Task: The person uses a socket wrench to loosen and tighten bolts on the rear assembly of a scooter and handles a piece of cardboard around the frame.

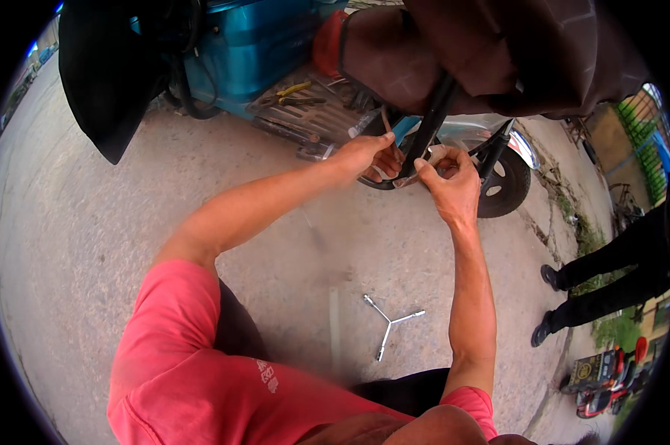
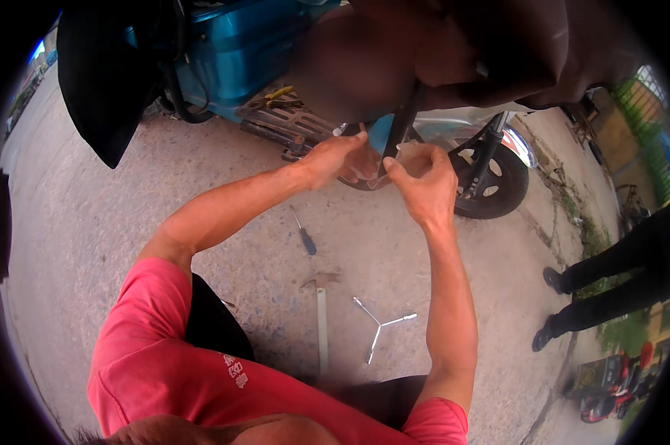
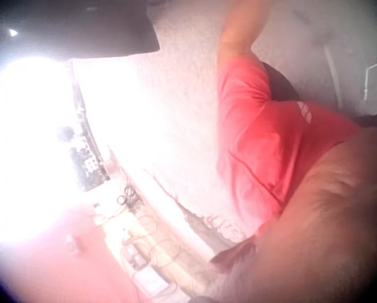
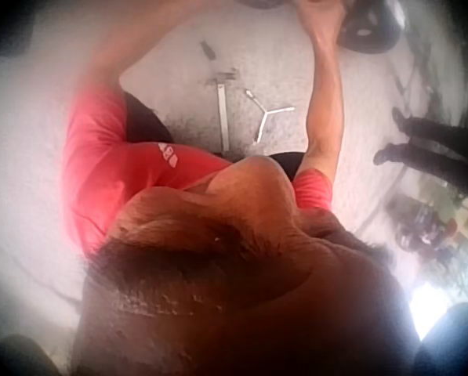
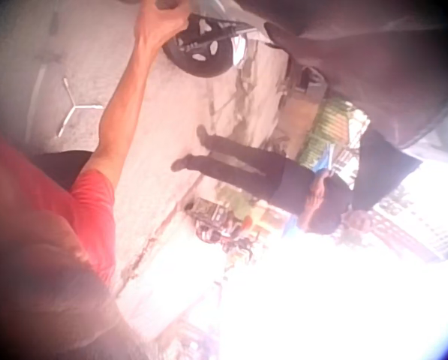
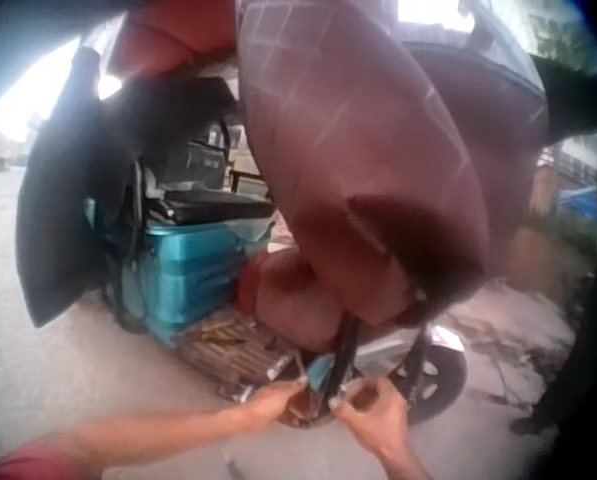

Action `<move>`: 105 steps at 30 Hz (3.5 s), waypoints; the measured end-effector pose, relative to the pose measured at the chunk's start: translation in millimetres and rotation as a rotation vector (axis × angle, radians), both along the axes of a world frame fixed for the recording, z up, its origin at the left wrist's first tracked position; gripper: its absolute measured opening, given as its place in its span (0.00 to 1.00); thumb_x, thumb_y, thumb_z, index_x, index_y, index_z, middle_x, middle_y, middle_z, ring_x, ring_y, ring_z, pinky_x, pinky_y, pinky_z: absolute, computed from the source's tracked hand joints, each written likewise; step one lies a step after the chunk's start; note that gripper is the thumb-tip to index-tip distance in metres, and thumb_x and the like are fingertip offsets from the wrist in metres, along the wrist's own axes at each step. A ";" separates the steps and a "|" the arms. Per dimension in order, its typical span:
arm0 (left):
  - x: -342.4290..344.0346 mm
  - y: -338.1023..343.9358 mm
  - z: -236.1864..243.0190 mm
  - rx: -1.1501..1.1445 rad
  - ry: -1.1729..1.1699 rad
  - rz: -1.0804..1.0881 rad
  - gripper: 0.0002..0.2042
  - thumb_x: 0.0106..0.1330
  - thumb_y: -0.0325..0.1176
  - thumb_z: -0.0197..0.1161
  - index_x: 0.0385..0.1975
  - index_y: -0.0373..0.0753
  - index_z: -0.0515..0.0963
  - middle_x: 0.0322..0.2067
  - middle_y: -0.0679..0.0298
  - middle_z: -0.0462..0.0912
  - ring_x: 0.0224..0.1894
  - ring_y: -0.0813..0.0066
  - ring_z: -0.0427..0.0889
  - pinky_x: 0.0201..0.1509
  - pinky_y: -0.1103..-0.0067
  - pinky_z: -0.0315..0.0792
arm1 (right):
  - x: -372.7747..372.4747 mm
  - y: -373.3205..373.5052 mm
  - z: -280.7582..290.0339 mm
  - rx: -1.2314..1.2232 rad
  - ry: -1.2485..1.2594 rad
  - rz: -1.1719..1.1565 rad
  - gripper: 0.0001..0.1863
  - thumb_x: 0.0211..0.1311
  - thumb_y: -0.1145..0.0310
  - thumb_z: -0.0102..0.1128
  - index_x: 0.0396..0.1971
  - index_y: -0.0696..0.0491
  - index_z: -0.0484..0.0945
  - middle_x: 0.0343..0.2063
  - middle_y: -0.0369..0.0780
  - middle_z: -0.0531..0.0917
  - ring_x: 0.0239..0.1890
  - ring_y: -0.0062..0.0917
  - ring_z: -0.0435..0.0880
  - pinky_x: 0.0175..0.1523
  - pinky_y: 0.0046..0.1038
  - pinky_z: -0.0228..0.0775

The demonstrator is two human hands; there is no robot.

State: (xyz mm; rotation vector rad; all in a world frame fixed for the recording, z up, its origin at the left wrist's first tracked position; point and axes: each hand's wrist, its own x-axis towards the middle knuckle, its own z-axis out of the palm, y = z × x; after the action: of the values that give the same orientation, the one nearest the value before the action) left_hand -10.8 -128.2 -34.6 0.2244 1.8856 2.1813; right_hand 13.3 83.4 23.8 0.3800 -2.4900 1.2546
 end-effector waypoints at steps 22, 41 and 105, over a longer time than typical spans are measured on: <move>-14.4 2.9 3.2 0.172 0.015 -0.049 0.33 0.72 0.69 0.46 0.40 0.40 0.81 0.38 0.63 0.84 0.42 0.73 0.81 0.44 0.74 0.73 | 12.6 -34.9 -16.9 0.394 0.395 -0.047 0.29 0.49 0.70 0.76 0.55 0.42 0.82 0.47 0.36 0.78 0.41 0.36 0.87 0.43 0.37 0.81; -12.6 -1.7 4.4 0.143 0.159 -0.116 0.28 0.69 0.66 0.56 0.40 0.42 0.82 0.36 0.68 0.82 0.43 0.76 0.78 0.46 0.74 0.73 | 1.7 -40.7 -31.5 0.395 0.536 -0.047 0.27 0.48 0.73 0.74 0.53 0.44 0.84 0.46 0.37 0.77 0.41 0.33 0.86 0.38 0.35 0.80; 10.1 -14.3 44.9 -0.370 0.352 -0.018 0.16 0.72 0.42 0.63 0.44 0.32 0.81 0.38 0.60 0.87 0.33 0.77 0.85 0.42 0.78 0.78 | -48.5 9.4 -35.5 -0.740 -0.297 0.175 0.20 0.70 0.60 0.65 0.54 0.58 0.81 0.30 0.31 0.80 0.21 0.09 0.65 0.25 0.16 0.55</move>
State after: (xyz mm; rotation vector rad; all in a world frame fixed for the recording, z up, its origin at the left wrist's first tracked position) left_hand -0.7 -142.4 10.4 0.5792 2.4187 1.8240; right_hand -35.2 92.8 -11.7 0.2285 -2.0151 2.3096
